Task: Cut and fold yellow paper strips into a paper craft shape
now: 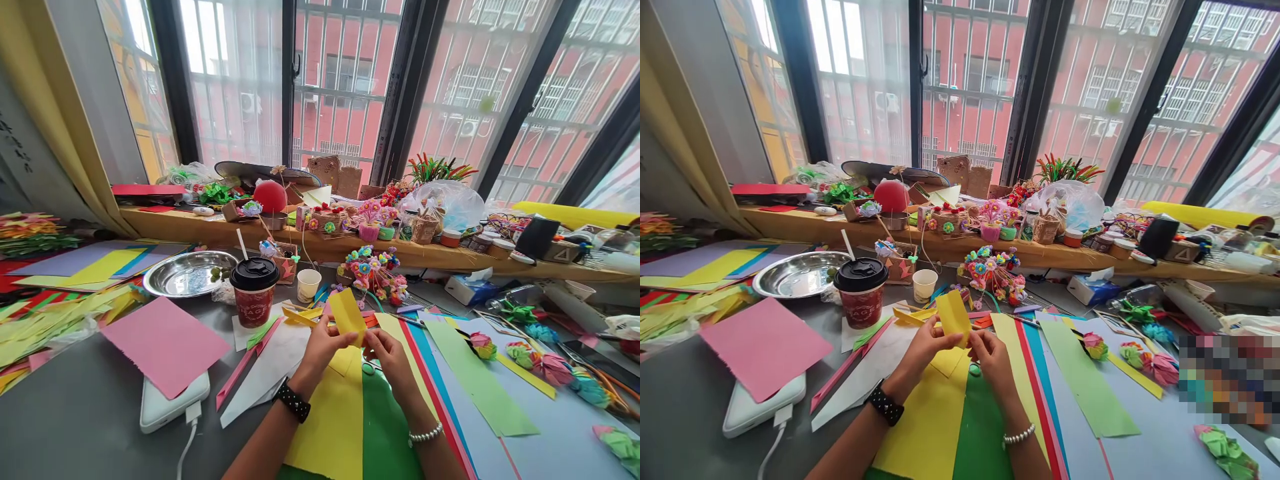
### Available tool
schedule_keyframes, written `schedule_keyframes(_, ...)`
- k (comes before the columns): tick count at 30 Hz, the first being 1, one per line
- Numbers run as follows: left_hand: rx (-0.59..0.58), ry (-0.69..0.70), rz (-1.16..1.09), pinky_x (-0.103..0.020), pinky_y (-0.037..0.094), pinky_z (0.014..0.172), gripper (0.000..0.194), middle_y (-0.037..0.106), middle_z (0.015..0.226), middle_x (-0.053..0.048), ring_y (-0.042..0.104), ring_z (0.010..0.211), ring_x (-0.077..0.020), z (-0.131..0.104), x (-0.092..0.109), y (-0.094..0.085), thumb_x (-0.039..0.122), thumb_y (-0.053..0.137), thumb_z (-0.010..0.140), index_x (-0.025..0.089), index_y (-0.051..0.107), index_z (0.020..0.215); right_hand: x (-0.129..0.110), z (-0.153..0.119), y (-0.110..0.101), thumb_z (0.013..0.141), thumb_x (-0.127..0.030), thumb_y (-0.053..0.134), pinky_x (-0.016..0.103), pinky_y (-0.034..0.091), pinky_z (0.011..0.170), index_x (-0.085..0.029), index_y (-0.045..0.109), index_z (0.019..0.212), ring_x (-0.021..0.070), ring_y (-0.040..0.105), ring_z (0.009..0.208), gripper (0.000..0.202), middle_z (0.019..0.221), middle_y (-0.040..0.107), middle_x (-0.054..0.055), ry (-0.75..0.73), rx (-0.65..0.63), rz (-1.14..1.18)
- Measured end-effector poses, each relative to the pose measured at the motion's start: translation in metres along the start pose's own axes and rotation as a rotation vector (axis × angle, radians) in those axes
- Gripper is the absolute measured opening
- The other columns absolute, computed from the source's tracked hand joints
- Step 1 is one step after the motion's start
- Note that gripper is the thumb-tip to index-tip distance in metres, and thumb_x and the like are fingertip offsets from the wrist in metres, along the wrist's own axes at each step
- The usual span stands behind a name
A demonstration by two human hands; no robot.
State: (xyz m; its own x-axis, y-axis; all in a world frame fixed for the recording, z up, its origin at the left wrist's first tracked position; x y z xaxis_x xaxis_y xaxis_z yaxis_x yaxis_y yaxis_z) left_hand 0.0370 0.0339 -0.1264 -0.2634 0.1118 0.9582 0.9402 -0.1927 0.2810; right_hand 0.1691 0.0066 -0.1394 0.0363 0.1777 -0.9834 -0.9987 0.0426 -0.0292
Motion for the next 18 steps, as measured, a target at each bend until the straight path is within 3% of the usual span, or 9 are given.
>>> schedule_keyframes(18,-0.041,-0.070,0.011,-0.027,0.042,0.061,0.054,0.066,0.070,-0.008,0.061,0.066,-0.0193,0.0017,-0.0003,-0.0052,0.026,0.077,0.044,0.014,0.043,0.086,-0.0042,-0.0015,0.0019,0.078,-0.046,0.045,0.023,0.038,0.048,-0.018,0.049,0.065,0.0130,0.046,0.053,0.031,0.059,0.047,0.000,-0.148,-0.059,-0.188)
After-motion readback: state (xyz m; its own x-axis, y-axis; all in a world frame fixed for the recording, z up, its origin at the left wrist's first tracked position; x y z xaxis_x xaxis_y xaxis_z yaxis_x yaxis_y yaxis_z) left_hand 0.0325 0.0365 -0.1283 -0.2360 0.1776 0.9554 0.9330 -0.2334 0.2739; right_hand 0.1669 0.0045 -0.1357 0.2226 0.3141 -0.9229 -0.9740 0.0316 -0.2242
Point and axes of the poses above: each hand's wrist, its own z-axis towards the middle knuckle, its own y-axis out of the palm, x = y × z, the point moved 2 cm from there along z, towards the middle knuckle
